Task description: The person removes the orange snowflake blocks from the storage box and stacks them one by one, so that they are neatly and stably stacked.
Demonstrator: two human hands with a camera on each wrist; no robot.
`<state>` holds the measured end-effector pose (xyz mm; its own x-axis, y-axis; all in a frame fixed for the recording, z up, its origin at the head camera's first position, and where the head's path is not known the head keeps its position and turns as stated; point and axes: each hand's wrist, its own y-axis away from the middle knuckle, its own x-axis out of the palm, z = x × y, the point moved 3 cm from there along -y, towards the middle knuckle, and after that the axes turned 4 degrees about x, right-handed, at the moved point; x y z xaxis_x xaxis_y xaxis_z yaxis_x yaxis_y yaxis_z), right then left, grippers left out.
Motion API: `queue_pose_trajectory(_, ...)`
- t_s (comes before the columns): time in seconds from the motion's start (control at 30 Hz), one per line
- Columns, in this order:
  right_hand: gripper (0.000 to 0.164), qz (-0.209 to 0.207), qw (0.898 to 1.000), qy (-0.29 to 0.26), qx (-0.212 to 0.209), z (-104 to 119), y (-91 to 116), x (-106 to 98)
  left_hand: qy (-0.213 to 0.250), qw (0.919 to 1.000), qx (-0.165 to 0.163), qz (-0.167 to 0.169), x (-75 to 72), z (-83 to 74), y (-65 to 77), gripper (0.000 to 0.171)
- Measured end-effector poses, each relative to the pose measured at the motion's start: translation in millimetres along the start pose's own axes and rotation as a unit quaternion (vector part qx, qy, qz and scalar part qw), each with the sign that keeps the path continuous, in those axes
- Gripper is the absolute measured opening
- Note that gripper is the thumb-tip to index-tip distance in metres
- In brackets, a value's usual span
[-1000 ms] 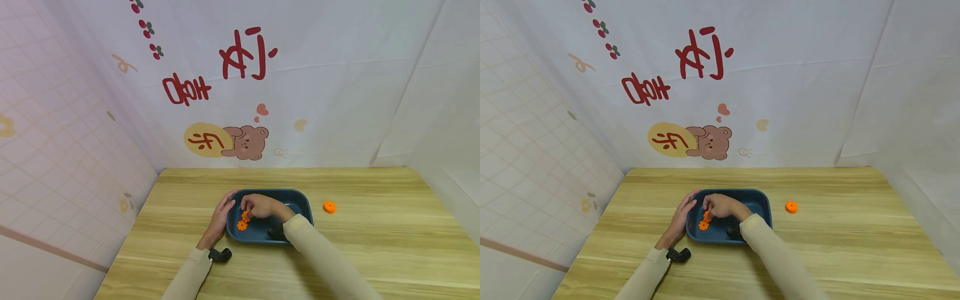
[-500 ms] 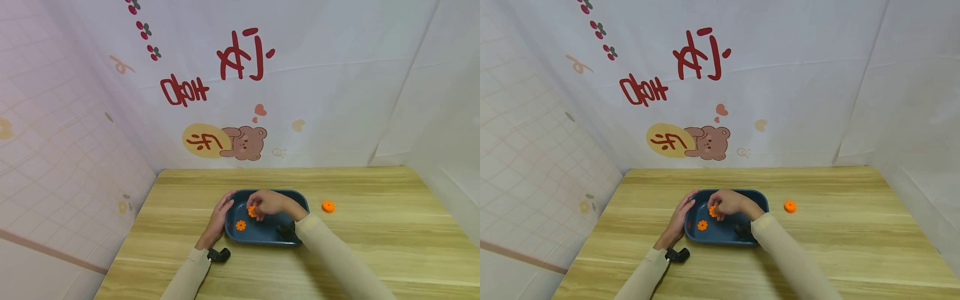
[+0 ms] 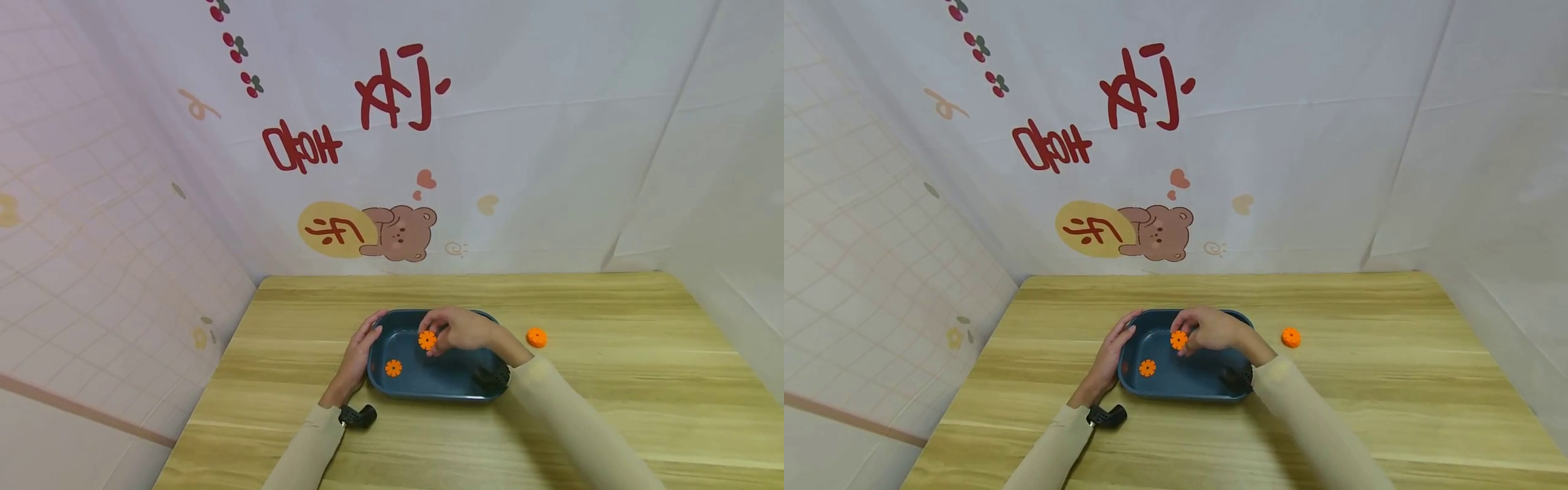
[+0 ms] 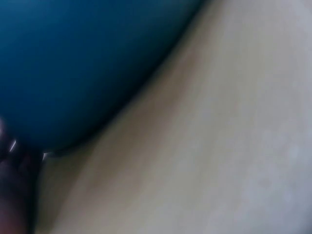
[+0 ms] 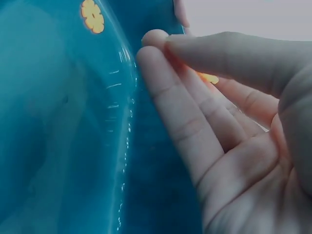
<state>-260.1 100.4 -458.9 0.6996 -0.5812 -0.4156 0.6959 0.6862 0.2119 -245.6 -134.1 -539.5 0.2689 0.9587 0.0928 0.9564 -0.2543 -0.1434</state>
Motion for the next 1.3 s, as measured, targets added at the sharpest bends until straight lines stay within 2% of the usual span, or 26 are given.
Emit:
queue_pose_trajectory(0.13, 0.033, -0.017, 1.0, 0.007, -0.001, -4.5, 7.8, -3.5, -0.013, 0.9999, 0.004, -0.005, -0.1, -0.9, -1.0, 0.05)
queue_pose_trajectory(0.33, 0.036, -0.026, 0.999, -0.024, 0.0, -11.8, 19.2, -6.5, -0.022, 0.9997, 0.007, -0.006, -0.1, -2.1, -2.0, 0.047)
queue_pose_trajectory(0.53, 0.036, -0.038, 0.998, -0.03, -0.033, -15.7, 30.1, -12.7, -0.027, 0.9995, 0.016, -0.006, -1.0, -2.0, -2.4, 0.047)
queue_pose_trajectory(0.73, 0.034, -0.059, 0.997, -0.018, -0.055, -16.1, 38.0, -20.5, -0.025, 0.9995, 0.017, -0.003, -1.7, -1.1, -2.6, 0.048)
queue_pose_trajectory(1.0, 0.031, -0.093, 0.994, 0.005, -0.059, -19.6, 49.7, -32.4, -0.015, 0.9998, 0.012, 0.003, -1.6, 0.0, -0.9, 0.048)
queue_pose_trajectory(1.3, 0.029, -0.158, 0.986, 0.047, -0.037, -31.5, 74.2, -53.1, -0.018, 0.9997, 0.015, 0.006, -0.8, -1.5, -0.8, 0.048)
